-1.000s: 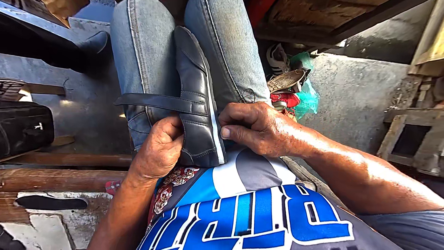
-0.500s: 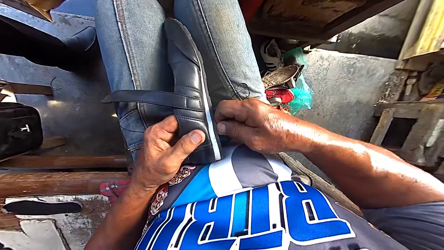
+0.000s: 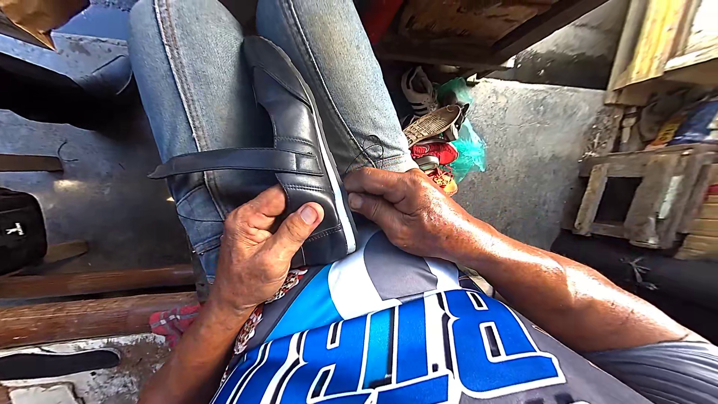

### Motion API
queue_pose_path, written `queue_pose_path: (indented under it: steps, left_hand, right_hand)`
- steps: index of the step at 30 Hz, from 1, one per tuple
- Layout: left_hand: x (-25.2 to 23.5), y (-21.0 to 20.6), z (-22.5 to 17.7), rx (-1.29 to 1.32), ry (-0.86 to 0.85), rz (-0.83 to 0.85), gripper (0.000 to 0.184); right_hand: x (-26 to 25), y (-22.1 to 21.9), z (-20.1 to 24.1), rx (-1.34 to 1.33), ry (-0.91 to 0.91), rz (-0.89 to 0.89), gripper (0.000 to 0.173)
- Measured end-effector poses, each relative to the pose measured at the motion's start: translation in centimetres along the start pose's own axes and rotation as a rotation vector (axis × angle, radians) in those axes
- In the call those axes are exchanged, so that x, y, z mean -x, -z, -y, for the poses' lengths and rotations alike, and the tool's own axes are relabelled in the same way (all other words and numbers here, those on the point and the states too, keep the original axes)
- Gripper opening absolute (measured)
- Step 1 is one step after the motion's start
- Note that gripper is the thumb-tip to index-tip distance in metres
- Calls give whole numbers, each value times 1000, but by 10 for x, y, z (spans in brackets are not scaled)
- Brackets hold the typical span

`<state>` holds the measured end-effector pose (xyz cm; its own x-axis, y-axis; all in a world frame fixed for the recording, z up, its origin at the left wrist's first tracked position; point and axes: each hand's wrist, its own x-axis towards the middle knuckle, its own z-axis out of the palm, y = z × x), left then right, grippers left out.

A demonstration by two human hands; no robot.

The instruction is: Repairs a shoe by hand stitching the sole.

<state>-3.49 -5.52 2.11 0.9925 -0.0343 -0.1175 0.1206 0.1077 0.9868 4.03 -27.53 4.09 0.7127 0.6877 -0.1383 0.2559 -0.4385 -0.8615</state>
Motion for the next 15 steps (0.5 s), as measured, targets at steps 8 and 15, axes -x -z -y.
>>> queue_pose_path:
  steps: [8,15]
  left_hand:
    - [-1,-2,1,-61,-21,-15,12]
    - [0,9,3,131,34,35,21]
  right_hand:
    - [11,12,-20,114,-129,-216,23]
    - [25,36,-35,-44,-108,-245,22]
